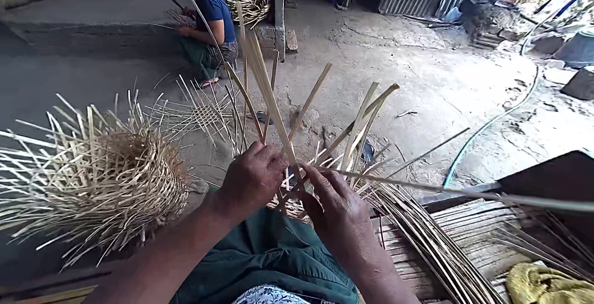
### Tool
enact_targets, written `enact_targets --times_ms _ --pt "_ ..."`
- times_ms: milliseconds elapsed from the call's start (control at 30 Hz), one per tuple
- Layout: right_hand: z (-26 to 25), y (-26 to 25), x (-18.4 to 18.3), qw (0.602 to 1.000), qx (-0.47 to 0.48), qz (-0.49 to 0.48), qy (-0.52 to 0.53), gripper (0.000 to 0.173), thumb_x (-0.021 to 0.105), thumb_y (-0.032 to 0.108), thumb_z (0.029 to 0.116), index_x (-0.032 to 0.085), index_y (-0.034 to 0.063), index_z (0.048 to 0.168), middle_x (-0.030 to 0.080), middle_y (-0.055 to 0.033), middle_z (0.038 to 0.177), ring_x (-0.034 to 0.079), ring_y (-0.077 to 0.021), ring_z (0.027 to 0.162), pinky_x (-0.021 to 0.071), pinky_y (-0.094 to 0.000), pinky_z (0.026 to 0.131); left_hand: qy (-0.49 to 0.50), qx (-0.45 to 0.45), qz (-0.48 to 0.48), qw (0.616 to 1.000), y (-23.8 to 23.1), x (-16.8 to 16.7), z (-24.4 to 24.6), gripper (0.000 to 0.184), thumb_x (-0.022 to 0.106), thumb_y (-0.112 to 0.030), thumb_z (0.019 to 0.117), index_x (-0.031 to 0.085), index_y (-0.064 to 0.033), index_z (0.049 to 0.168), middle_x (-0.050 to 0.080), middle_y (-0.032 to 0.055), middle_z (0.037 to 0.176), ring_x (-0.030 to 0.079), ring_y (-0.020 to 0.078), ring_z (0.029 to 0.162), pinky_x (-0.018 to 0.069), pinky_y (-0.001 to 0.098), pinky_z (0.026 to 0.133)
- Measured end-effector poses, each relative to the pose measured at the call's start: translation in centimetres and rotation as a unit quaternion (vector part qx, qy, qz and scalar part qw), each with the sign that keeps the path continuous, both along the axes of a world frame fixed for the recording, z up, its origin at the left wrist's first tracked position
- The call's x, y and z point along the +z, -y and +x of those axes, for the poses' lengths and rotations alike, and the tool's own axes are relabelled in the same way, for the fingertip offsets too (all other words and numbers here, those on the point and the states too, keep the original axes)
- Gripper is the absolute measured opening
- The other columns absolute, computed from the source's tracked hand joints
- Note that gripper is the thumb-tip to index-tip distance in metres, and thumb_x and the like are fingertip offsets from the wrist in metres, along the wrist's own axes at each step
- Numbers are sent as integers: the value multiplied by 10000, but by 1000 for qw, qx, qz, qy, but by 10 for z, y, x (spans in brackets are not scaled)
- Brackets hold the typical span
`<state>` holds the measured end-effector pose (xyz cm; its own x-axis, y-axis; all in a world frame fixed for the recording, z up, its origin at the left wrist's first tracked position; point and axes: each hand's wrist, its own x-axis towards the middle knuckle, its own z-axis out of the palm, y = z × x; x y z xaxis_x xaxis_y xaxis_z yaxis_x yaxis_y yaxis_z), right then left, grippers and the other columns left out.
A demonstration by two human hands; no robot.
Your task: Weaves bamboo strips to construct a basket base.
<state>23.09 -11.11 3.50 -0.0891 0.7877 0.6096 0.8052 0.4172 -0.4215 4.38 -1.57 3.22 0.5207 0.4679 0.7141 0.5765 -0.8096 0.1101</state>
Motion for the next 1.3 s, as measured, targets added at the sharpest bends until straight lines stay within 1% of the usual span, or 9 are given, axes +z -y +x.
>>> enact_targets --times_ms 200,267,367,500,700,833,933,1067,1300 --pt "14 2 9 995 9 -56 81 239 648 287 946 730 140 1115 694 -30 745 646 -201 548 519 -423 464 147 -90 -411 895 1 27 -14 356 664 -144 952 632 -120 1306 696 -33 835 669 53 705 595 254 678" --pt "12 2 10 995 25 -59 77 268 596 369 999 723 139 1055 672 -19 693 641 -195 529 506 -419 445 158 -105 -445 875 2 28 -16 221 712 -153 932 735 -122 1150 719 -47 858 666 32 704 587 221 671" --pt "11 -4 7 994 -38 -35 93 405 498 431 1041 660 124 831 565 -25 570 590 -213 467 421 -403 388 205 -169 -432 862 7 23 -13 80 605 -130 1000 669 -83 996 727 -17 849 650 33 701 530 189 632" --pt "20 -8 11 990 -60 -82 93 463 482 458 1037 612 125 742 494 -30 512 557 -225 459 393 -420 409 219 -202 -292 909 14 4 -9 182 569 -232 1050 617 -80 1138 745 23 956 701 79 797 583 241 706" --pt "20 -16 -3 996 44 -44 -61 167 658 181 961 774 97 1046 734 -54 894 686 -116 696 600 -307 640 -129 -115 27 985 3 23 3 444 643 -344 977 642 -173 1387 708 85 901 646 271 777 529 395 610" --pt "28 -17 -15 989 -22 9 -147 182 688 156 945 778 77 1082 713 -74 1039 633 -37 689 556 -189 613 -82 -63 -9 995 -13 44 -7 463 780 -345 858 724 -149 1274 701 77 889 646 277 819 542 419 678" --pt "28 -18 -17 980 -49 3 -194 300 730 330 939 707 46 1033 672 -25 853 568 -23 606 503 -189 551 -12 -49 -18 999 1 41 -1 477 820 -349 821 741 -122 1233 688 68 899 593 241 811 499 389 699" --pt "32 -23 -19 972 -34 -65 -224 297 756 246 899 670 40 1095 654 6 783 599 -36 618 530 -203 570 -3 -45 -32 998 10 23 3 412 805 -329 834 743 -144 1197 686 43 901 590 222 790 493 364 662" --pt "18 -9 -10 962 116 -139 -203 137 712 148 922 734 42 1007 707 -16 890 653 -19 714 571 -175 652 -294 -60 -272 914 13 65 -23 453 708 -362 949 651 -224 1377 703 85 784 656 275 682 522 518 659"
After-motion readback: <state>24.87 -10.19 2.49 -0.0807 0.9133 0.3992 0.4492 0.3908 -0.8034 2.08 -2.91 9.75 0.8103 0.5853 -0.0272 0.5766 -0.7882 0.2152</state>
